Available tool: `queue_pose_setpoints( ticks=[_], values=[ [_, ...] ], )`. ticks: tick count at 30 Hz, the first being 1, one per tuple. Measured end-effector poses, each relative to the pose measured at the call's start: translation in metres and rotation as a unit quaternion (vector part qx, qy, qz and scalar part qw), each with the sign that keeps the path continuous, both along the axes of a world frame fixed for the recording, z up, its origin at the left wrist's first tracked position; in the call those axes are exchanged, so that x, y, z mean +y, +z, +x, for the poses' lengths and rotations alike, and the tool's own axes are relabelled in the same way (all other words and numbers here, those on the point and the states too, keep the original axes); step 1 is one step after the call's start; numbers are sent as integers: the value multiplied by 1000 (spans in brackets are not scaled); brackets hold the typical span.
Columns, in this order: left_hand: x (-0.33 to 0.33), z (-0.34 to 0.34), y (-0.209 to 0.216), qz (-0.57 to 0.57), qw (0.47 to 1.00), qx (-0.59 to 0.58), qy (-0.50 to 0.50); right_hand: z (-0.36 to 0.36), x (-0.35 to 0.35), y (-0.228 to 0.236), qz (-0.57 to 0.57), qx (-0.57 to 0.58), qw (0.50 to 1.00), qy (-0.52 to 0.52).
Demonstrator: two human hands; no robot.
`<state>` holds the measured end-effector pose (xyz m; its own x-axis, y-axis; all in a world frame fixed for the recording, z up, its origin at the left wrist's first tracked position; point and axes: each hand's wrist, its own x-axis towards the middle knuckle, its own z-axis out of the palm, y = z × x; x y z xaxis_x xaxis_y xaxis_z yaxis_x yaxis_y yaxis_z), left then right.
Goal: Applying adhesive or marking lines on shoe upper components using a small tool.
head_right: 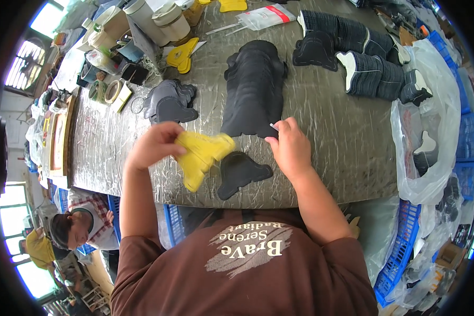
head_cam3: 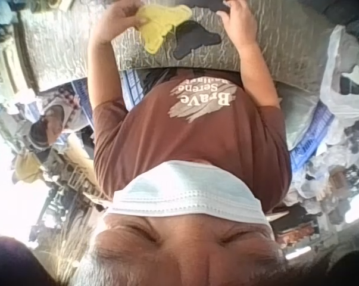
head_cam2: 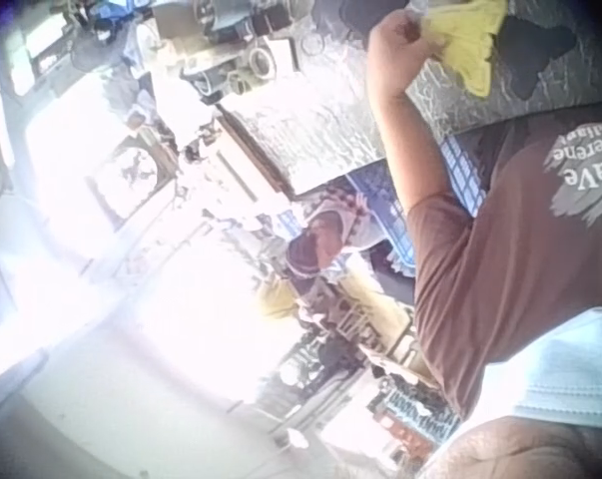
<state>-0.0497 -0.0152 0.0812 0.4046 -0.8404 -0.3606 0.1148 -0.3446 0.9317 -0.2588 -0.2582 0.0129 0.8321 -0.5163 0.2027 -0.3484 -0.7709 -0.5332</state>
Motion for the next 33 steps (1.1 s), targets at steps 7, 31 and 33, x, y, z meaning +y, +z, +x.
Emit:
queue_pose_setpoints(
  ticks=[7,31,33],
  values=[
    [-46,-80,-35,57,941,-333,-35,3,0,-1,8,-23,1000,8],
    [-60,-70,-32,72,965,-250,11,-40,37,23,50,7,993,104],
    [-66,-81,-40,56,915,-397,44,-41,38,21,43,8,992,115]
  ],
)
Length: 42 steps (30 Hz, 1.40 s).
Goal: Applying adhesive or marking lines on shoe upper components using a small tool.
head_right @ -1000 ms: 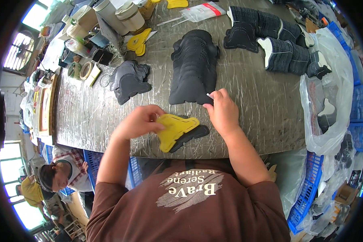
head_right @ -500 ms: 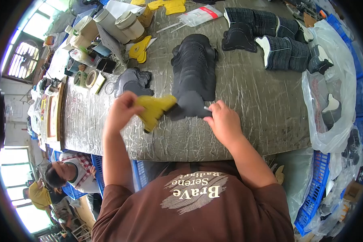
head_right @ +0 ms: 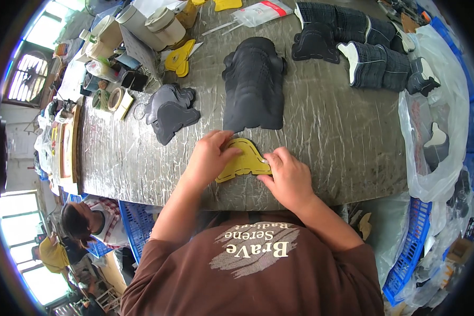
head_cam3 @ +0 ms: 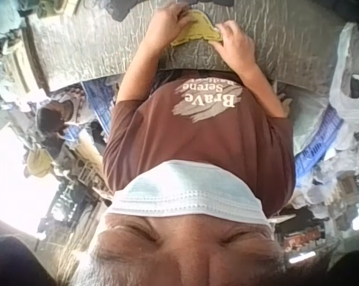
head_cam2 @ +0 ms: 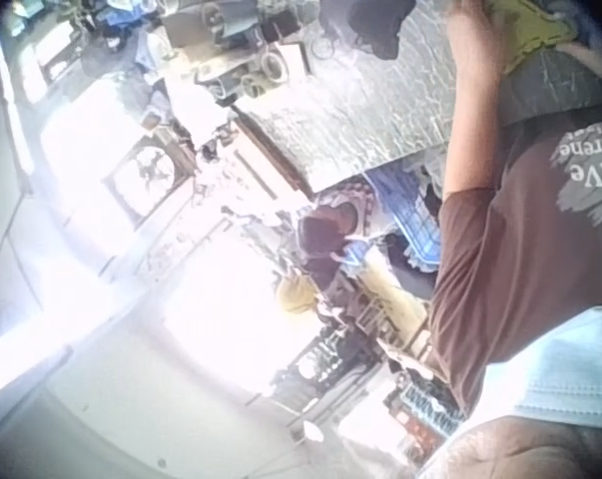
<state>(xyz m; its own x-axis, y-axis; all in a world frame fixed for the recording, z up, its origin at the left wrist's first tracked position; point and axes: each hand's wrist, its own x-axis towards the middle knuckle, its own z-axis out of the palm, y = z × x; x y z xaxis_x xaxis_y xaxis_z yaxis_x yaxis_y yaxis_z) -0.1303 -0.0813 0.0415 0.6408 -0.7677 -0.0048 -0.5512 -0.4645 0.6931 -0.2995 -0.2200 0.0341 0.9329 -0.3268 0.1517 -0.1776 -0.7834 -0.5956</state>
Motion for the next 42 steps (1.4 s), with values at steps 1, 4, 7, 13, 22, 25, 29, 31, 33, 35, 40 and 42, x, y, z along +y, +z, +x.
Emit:
queue_pose_setpoints(
  ticks=[1,4,7,13,22,25,29,31,33,35,40,42],
  values=[
    [0,-2,0,1,1000,3,-2,-1,-1,-5,-6,2,1000,-4],
    [18,-12,4,41,997,-60,-35,-4,-2,-10,-8,0,1000,-10],
    [37,-28,5,19,997,-53,-45,-3,-1,-11,-4,-14,1000,-14],
    [43,-50,-16,-50,992,-112,-8,-3,-1,-15,-15,-37,999,-11],
    [45,-55,-25,-87,986,-138,24,-3,0,-19,-27,-57,998,-11],
    [45,-56,-27,-88,984,-152,25,-4,0,-20,-30,-62,998,-12],
    [46,-56,-29,-107,983,-147,23,-2,-1,-22,-30,-61,998,-18],
    [46,-55,-30,-117,982,-145,24,-2,0,-21,-32,-67,997,-19],
    [46,-55,-30,-121,983,-139,20,-1,-1,-21,-34,-72,997,-19],
    [47,-55,-30,-122,983,-136,21,0,-1,-22,-44,-84,995,-20],
    [44,-61,-29,-99,983,-152,26,0,-1,-22,-37,-69,997,-22],
    [42,-64,-27,-6,971,-238,-32,0,-1,-22,-34,-66,997,-22]
  ],
)
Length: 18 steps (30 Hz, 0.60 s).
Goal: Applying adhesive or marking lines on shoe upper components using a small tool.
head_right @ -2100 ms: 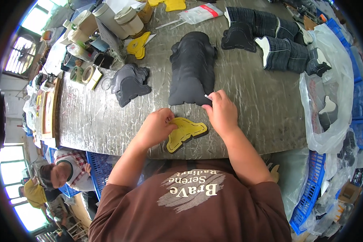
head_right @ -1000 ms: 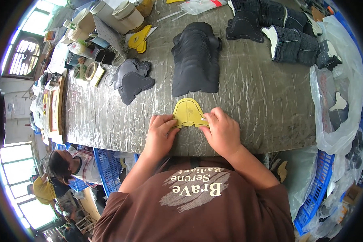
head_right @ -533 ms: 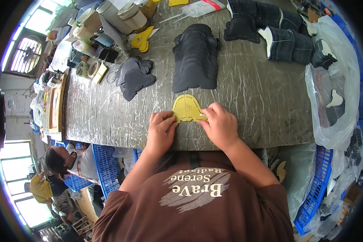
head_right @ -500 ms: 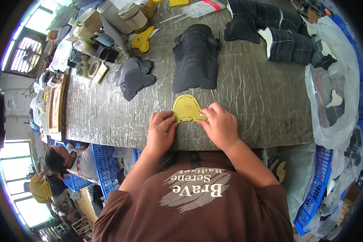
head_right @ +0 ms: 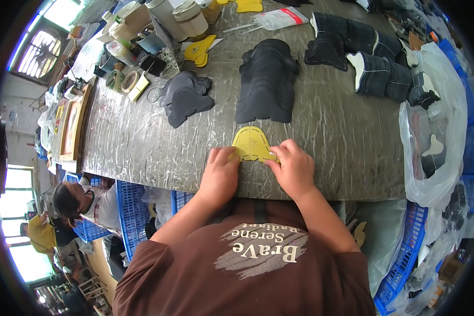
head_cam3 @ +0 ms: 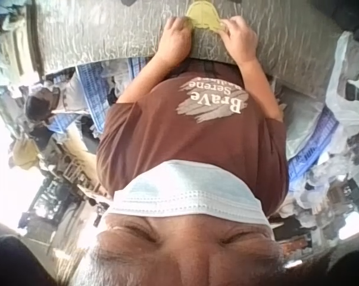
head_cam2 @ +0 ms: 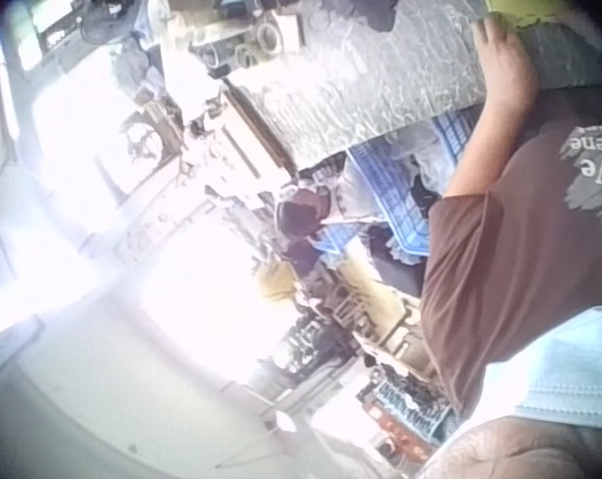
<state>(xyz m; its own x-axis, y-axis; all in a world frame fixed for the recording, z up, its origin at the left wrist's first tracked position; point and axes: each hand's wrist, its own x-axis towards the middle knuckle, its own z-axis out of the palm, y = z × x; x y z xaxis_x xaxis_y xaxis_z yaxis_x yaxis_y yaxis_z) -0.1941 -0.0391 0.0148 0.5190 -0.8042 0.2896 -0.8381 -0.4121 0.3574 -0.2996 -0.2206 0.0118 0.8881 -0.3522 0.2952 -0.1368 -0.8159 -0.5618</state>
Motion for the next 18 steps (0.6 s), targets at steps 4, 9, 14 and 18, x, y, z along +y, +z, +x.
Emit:
queue_pose_setpoints(
  ticks=[4,9,14,18],
  values=[
    [-14,-17,7,124,990,-63,-39,-1,1,1,8,-4,1000,-3],
    [-21,-28,2,178,969,-155,-65,1,0,6,22,8,1000,-4],
    [-25,-30,11,210,967,-122,-81,17,-19,19,144,17,988,44],
    [-24,-28,13,212,966,-117,-87,50,-3,43,117,-119,982,85]
  ],
)
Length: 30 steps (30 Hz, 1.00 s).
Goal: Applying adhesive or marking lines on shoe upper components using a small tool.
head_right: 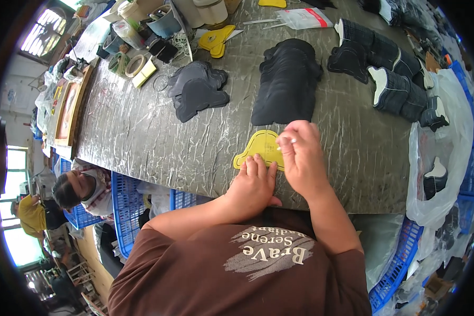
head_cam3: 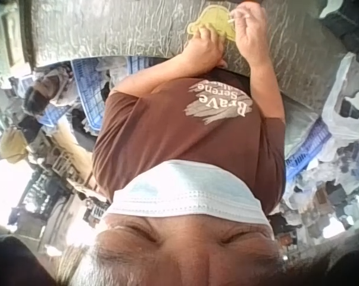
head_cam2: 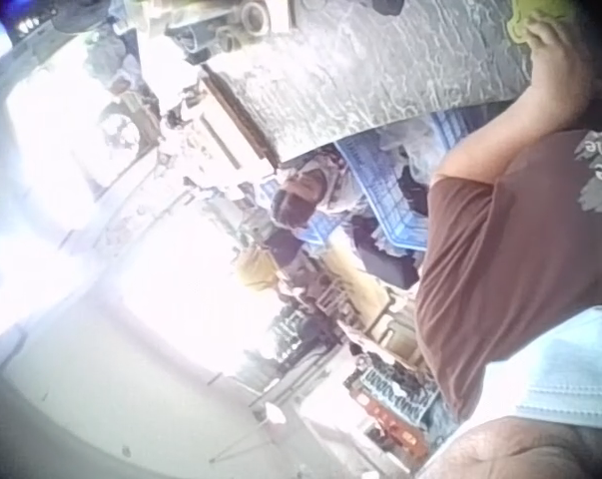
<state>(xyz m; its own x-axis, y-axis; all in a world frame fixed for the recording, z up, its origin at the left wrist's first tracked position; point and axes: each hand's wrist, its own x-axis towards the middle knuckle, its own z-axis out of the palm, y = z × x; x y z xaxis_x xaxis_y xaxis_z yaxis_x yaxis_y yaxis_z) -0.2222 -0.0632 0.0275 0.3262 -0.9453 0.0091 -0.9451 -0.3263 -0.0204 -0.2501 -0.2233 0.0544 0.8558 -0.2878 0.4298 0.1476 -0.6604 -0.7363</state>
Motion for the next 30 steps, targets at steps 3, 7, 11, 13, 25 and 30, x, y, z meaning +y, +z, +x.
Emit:
queue_pose_setpoints(
  ticks=[3,7,11,13,25,30],
  values=[
    [-2,0,-1,0,1000,-15,10,7,9,-7,145,88,984,52],
    [-3,2,1,16,1000,-8,-20,16,25,-14,236,152,956,90],
    [-1,2,-2,14,999,10,-32,22,25,-16,163,163,967,106],
    [-1,1,-4,10,999,11,-35,22,25,-19,158,152,970,107],
    [-3,1,-2,-7,1000,-18,-20,32,13,-22,99,102,988,64],
    [-3,0,-2,8,1000,-17,-12,36,11,-26,84,100,991,35]
  ],
)
